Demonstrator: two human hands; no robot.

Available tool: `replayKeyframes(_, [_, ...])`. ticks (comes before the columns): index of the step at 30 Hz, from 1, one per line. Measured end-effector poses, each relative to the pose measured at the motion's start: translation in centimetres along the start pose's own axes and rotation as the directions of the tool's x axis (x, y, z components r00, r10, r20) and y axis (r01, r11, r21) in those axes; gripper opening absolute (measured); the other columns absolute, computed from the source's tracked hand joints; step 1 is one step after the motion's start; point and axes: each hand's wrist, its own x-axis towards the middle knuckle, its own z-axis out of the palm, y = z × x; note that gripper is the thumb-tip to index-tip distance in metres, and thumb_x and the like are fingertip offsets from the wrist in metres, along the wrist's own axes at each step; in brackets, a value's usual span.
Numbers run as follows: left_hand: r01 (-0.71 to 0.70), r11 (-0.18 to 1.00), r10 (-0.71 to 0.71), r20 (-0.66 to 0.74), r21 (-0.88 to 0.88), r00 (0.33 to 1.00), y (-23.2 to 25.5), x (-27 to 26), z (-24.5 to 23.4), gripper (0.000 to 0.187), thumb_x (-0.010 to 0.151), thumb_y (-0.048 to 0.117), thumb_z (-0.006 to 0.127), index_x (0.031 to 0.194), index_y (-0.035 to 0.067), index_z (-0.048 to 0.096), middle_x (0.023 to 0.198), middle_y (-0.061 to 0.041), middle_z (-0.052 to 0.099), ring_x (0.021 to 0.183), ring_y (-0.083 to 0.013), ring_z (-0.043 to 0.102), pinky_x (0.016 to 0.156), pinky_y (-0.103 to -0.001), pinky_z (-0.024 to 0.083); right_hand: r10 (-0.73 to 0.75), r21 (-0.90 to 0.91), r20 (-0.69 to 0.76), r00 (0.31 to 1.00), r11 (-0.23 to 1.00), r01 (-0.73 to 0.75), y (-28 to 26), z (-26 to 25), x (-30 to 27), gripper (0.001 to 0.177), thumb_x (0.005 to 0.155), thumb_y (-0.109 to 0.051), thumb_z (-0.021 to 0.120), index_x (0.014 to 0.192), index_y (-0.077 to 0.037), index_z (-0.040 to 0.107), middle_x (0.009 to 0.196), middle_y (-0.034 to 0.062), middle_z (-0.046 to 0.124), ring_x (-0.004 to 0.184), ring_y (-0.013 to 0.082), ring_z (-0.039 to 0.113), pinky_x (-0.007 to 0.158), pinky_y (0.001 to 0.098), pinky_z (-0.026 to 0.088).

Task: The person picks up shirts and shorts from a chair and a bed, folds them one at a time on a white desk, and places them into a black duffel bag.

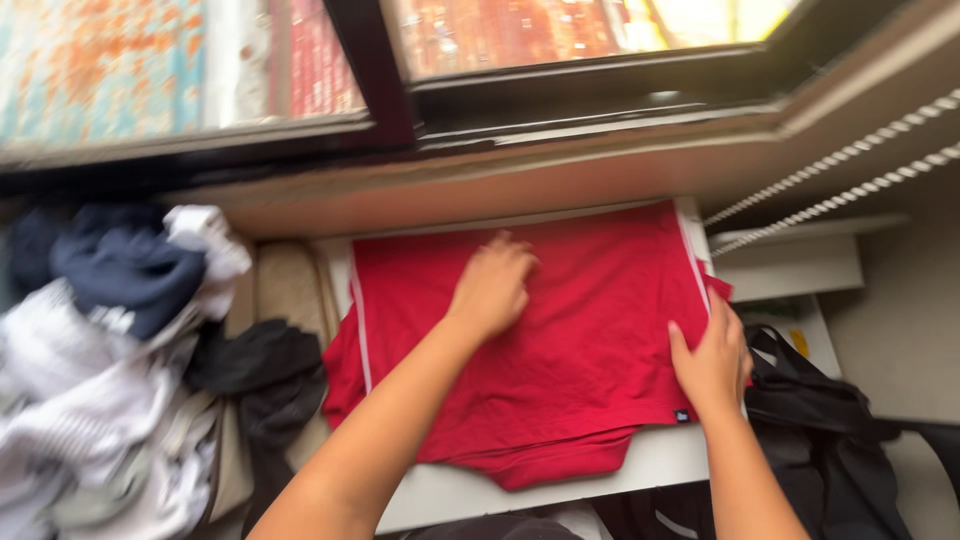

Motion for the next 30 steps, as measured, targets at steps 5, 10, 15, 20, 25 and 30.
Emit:
replayKeyframes(5, [-0.373,0.926,0.368,0.087,0.061,0.926,3.9,7.2,6.0,0.038,0.089,0.009,0.056,0.127,0.012,0.060,0.149,-0.007,0.053,0.145,-0.0329,0.038,0.115,-0.052,0.035,0.302,0.069,0.086,0.949,0.949,-0.308,7.3,0.2,-2.2,0.073,0.083,-0.052,0.078,0.140,-0.010,0.058,0.127,0.0238,0.060,0.123,0.0396,0.056,0.102,0.0473,0.045])
replayKeyframes(10, [-0.528,0.844,0.522,0.079,0.098,0.849,8.3,14.3,10.8,0.046,0.088,0.012,0.057,0.135,0.010,0.057,0.147,-0.007,0.055,0.140,-0.0302,0.043,0.109,-0.049,0.039,0.384,0.384,0.095,0.918,0.837,-0.390,10.8,3.4,-1.1,0.043,0.100,-0.047,0.066,0.120,-0.009,0.070,0.116,0.0151,0.069,0.108,0.0270,0.065,0.092,0.0387,0.050])
replayKeyframes(15, [-0.505,0.862,0.501,0.222,-0.041,0.837,13.2,16.9,12.7,0.054,0.089,0.037,0.066,0.134,0.010,0.056,0.134,-0.006,0.060,0.129,-0.0269,0.051,0.100,-0.046,0.044,0.363,0.246,0.031,0.931,0.900,-0.359,8.4,1.0,-0.2,0.022,0.092,-0.030,0.075,0.103,-0.011,0.074,0.100,0.0117,0.069,0.077,0.0218,0.071,0.071,0.0364,0.057])
replayKeyframes(20, [-0.485,0.873,0.423,0.402,0.059,0.812,16.8,16.7,12.4,0.052,0.091,0.049,0.069,0.129,0.015,0.063,0.132,-0.004,0.062,0.126,-0.0238,0.053,0.101,-0.045,0.042,0.430,0.197,0.272,0.861,0.851,-0.487,8.4,-1.6,2.3,0.030,0.092,-0.030,0.077,0.116,-0.014,0.069,0.092,0.0079,0.074,0.073,0.0204,0.070,0.070,0.0341,0.055])
replayKeyframes(25, [-0.456,0.889,0.426,0.429,-0.036,0.797,18.4,18.2,12.2,0.040,0.078,0.042,0.076,0.113,0.024,0.068,0.119,-0.002,0.068,0.120,-0.0242,0.058,0.093,-0.043,0.048,0.319,0.195,0.243,0.916,0.909,-0.369,7.1,-2.2,1.6,0.041,0.087,-0.026,0.079,0.124,-0.013,0.069,0.103,0.0101,0.072,0.085,0.0258,0.067,0.075,0.0342,0.056])
replayKeyframes(30, [-0.061,0.851,0.186,0.191,-0.521,0.964,18.0,18.2,13.6,0.033,0.091,0.036,0.071,0.112,0.014,0.058,0.109,-0.007,0.074,0.106,-0.0349,0.069,0.081,-0.048,0.053,0.350,0.657,0.461,0.816,0.484,-0.579,6.7,-3.6,2.3,0.041,0.089,-0.026,0.075,0.125,-0.008,0.068,0.110,0.0029,0.077,0.098,0.0128,0.071,0.085,0.0283,0.056])
